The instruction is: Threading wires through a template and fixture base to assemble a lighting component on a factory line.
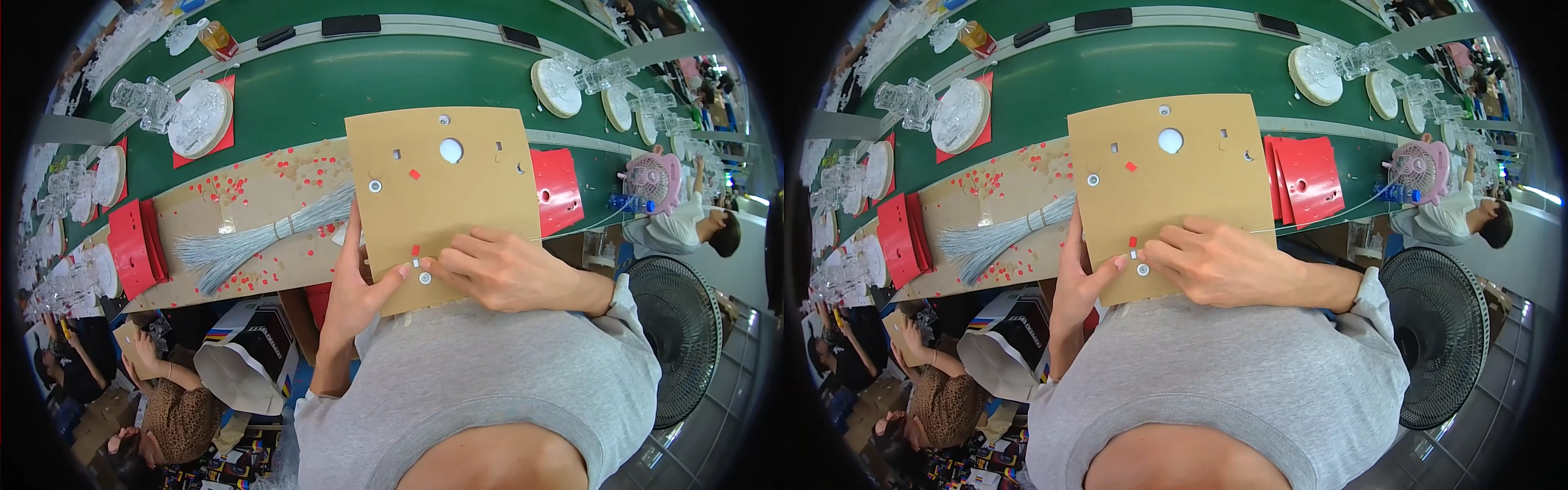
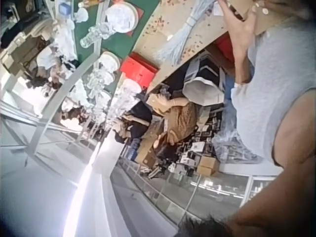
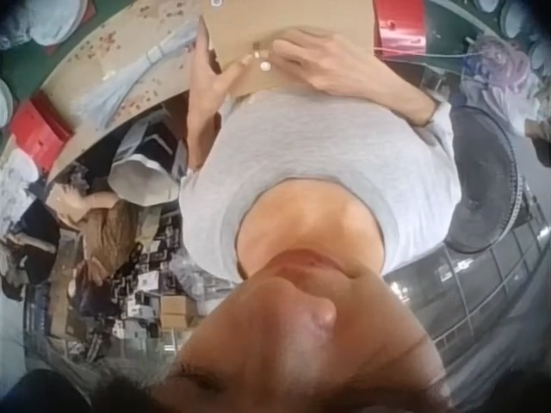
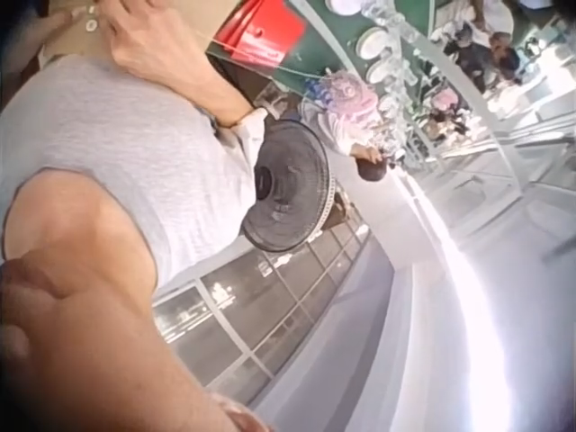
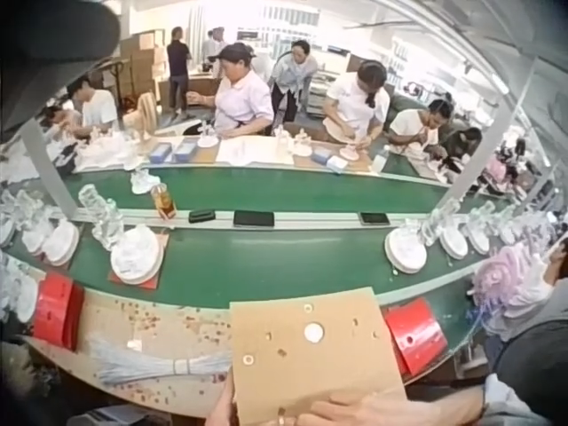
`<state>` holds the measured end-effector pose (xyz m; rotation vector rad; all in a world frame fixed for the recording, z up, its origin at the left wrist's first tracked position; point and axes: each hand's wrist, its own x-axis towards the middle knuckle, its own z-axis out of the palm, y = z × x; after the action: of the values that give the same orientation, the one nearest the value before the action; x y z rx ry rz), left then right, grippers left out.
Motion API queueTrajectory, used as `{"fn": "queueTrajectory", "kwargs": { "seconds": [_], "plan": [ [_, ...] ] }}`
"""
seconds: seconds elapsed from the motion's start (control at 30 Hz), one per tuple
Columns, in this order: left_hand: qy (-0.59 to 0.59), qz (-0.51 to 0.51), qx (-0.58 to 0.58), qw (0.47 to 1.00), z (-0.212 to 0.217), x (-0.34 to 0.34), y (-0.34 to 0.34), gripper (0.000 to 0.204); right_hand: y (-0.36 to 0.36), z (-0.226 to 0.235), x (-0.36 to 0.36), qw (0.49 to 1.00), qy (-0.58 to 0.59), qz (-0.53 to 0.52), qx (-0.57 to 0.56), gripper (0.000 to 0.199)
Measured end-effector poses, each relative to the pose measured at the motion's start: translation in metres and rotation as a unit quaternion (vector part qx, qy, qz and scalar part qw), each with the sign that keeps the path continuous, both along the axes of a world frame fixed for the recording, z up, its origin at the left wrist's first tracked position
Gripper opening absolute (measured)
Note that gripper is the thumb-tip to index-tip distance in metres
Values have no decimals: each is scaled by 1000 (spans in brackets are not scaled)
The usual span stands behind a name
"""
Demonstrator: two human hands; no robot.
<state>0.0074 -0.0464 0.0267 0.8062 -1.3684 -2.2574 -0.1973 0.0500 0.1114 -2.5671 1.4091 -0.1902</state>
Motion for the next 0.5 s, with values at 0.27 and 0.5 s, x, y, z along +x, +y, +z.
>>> {"fn": "queueTrajectory", "kwargs": {
  "seconds": [0.27, 0.5],
  "plan": [
    [-12, 11, -25, 1000, 2, 3, 4, 96, 3, -11, 1, 999, -40, -11, -23, 30],
    [-5, 7, -30, 1000, 2, 2, 4, 96, 8, -12, 3, 999, -40, -6, -32, 30]
  ]
}}
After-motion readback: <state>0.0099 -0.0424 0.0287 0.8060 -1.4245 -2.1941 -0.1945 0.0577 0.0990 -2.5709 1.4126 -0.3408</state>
